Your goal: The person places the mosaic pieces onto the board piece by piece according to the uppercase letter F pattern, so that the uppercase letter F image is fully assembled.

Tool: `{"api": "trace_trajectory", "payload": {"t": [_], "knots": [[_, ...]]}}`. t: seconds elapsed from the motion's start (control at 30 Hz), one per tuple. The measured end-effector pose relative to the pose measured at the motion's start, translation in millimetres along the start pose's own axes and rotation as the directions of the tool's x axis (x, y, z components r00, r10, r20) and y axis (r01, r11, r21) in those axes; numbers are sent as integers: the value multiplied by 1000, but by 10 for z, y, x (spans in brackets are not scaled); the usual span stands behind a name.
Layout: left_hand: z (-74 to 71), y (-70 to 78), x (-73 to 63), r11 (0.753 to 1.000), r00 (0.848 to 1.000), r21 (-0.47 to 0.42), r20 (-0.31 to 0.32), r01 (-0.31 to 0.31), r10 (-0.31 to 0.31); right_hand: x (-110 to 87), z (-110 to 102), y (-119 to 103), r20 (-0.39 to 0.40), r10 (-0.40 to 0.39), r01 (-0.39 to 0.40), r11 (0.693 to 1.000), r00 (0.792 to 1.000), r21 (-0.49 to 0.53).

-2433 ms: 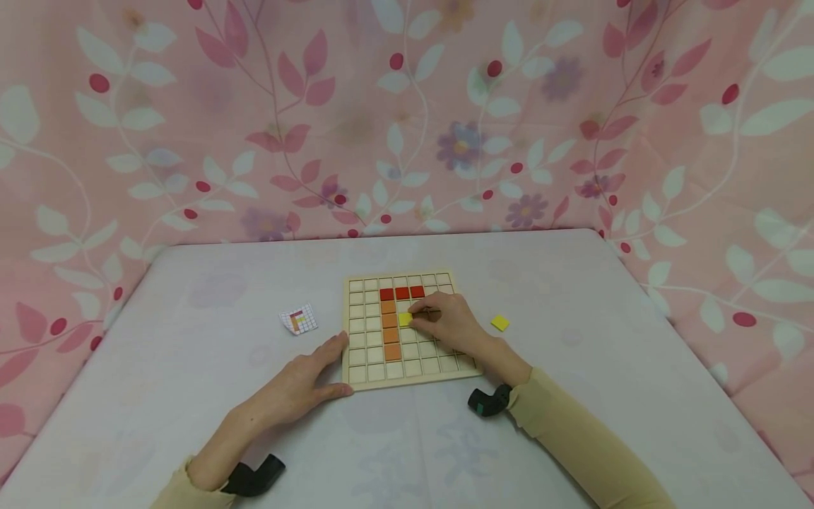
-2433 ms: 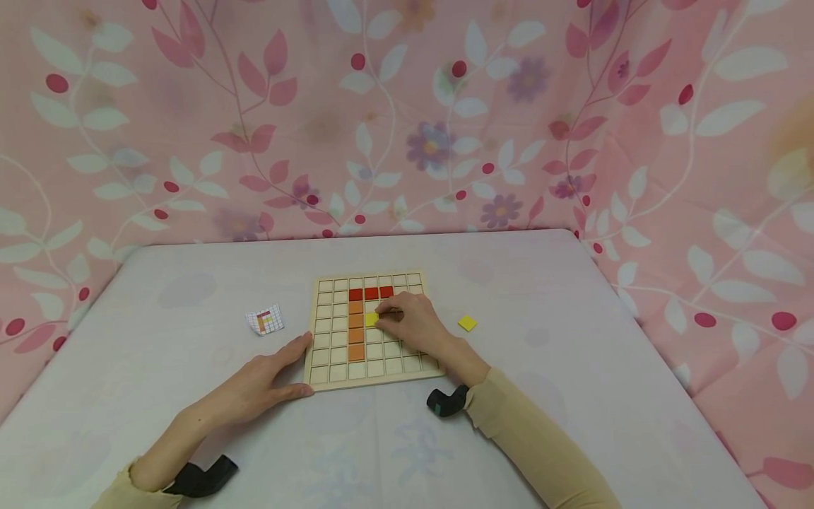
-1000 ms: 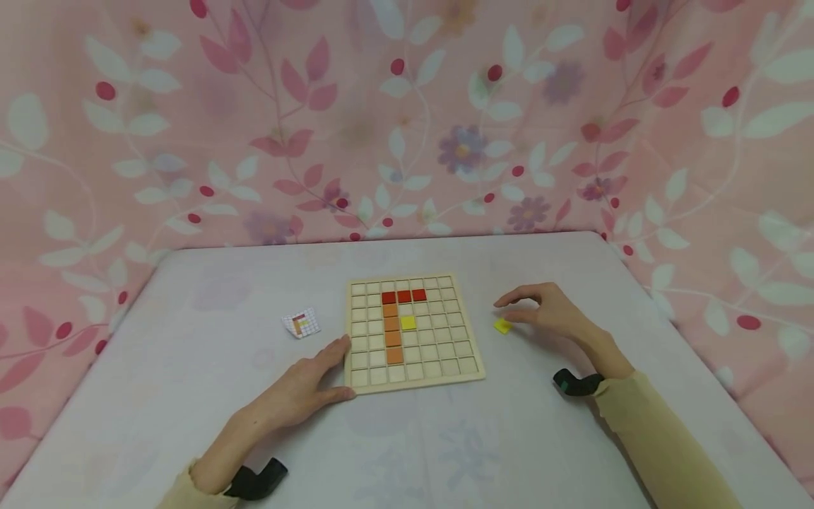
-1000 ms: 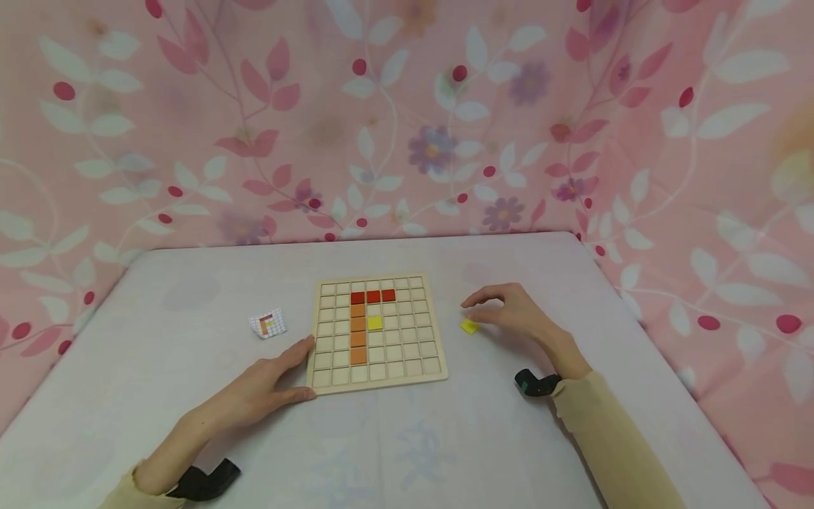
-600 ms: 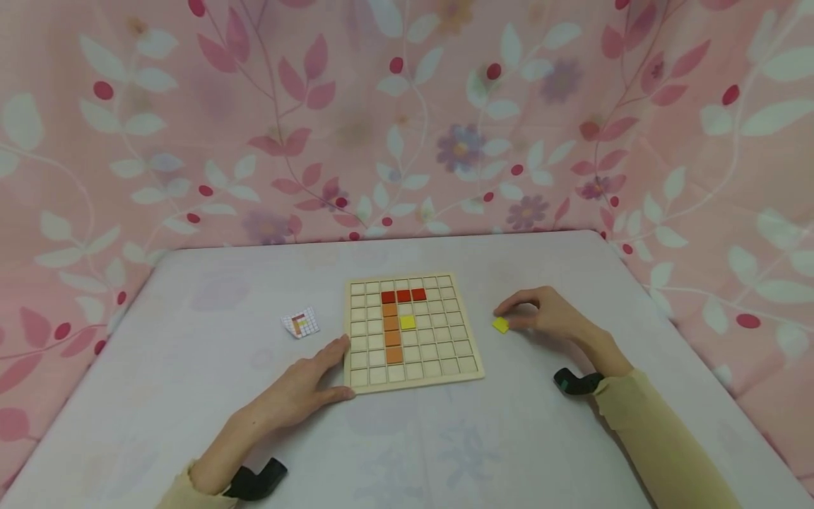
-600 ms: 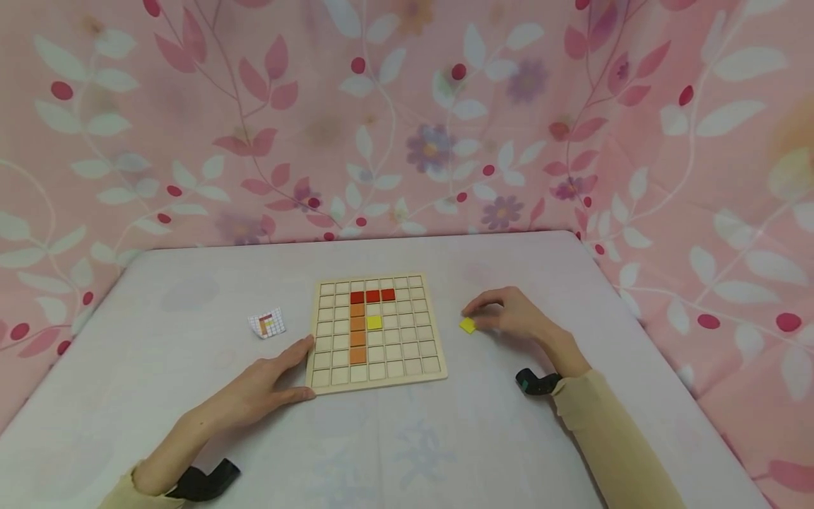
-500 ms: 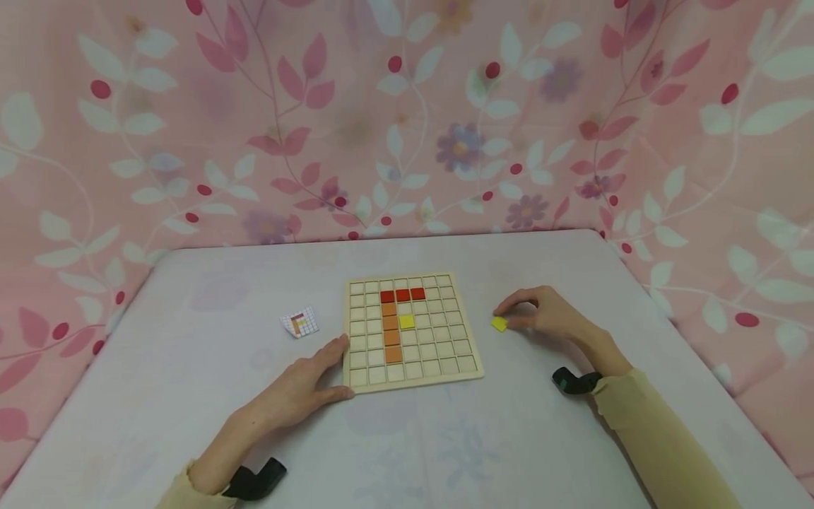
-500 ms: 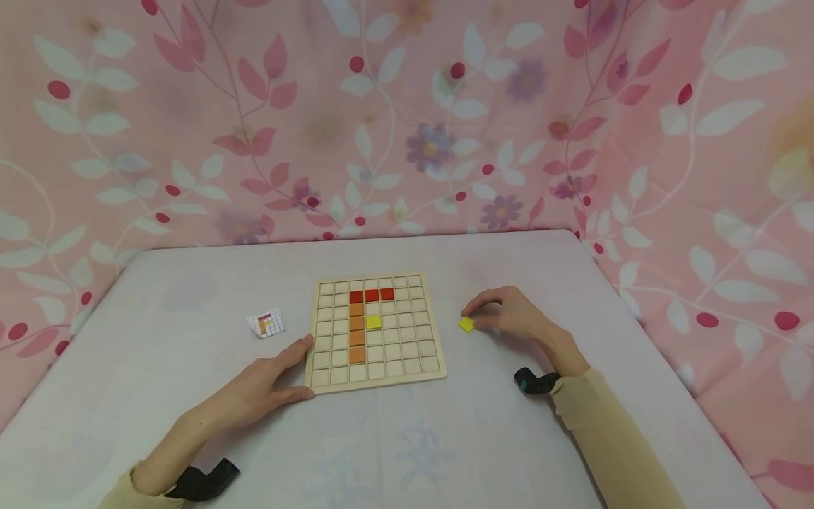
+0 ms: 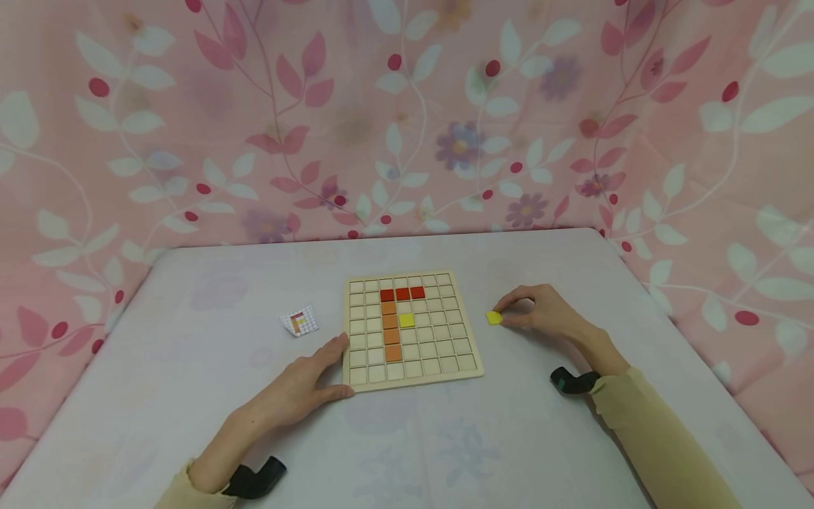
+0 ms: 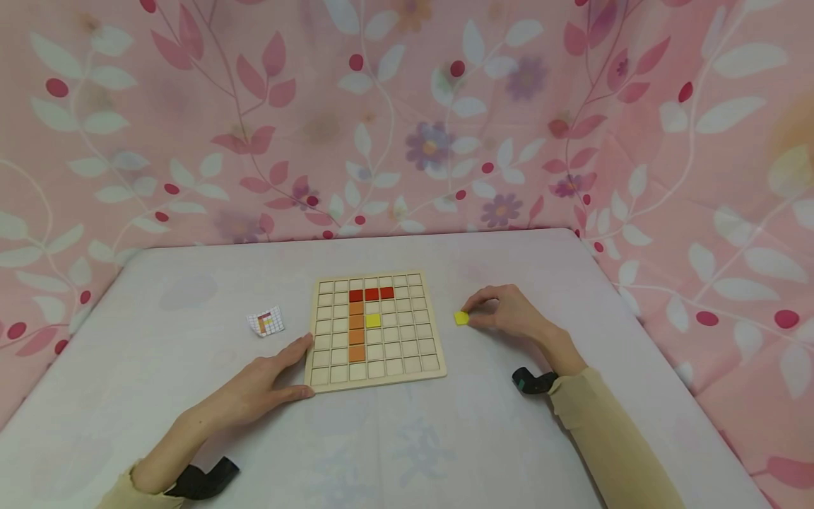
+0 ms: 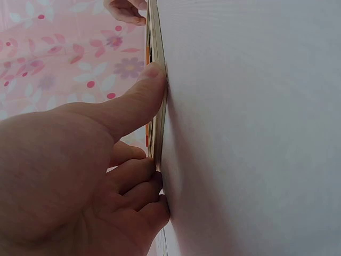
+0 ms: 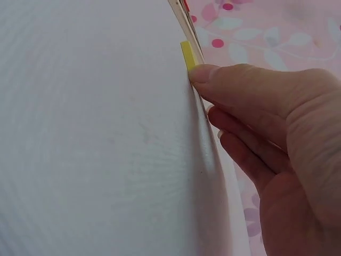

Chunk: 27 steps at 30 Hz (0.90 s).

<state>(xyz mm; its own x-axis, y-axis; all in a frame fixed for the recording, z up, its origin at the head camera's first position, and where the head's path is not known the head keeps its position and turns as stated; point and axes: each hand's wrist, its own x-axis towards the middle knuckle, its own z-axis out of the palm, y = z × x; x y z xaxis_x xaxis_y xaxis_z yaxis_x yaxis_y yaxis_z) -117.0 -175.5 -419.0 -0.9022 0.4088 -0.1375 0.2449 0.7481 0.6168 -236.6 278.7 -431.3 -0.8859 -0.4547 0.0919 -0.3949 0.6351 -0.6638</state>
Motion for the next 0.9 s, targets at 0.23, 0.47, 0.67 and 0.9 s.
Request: {"api": "trace_trajectory", "payload": {"t": [0.23,0.47,0.67,0.9], "knots": [[-9,-1,4,1000,1000,2,-6,-2,2,22,-2,-15,-37,-8,8,1000,999,-23],[1,-13,8,1000,1000,-12,-6,-9,9,23,-4,-22,-48,-18,17,1000,999,-13],[7,-11,15,1000,1000,-6,-4,-14,14,45,-1,-124,-70,-15,17,999,997,28],[5,-21,-2,1000,1000,-1,-4,-24,24,197,155,-393,-46,-72,74,996,996,40]]}}
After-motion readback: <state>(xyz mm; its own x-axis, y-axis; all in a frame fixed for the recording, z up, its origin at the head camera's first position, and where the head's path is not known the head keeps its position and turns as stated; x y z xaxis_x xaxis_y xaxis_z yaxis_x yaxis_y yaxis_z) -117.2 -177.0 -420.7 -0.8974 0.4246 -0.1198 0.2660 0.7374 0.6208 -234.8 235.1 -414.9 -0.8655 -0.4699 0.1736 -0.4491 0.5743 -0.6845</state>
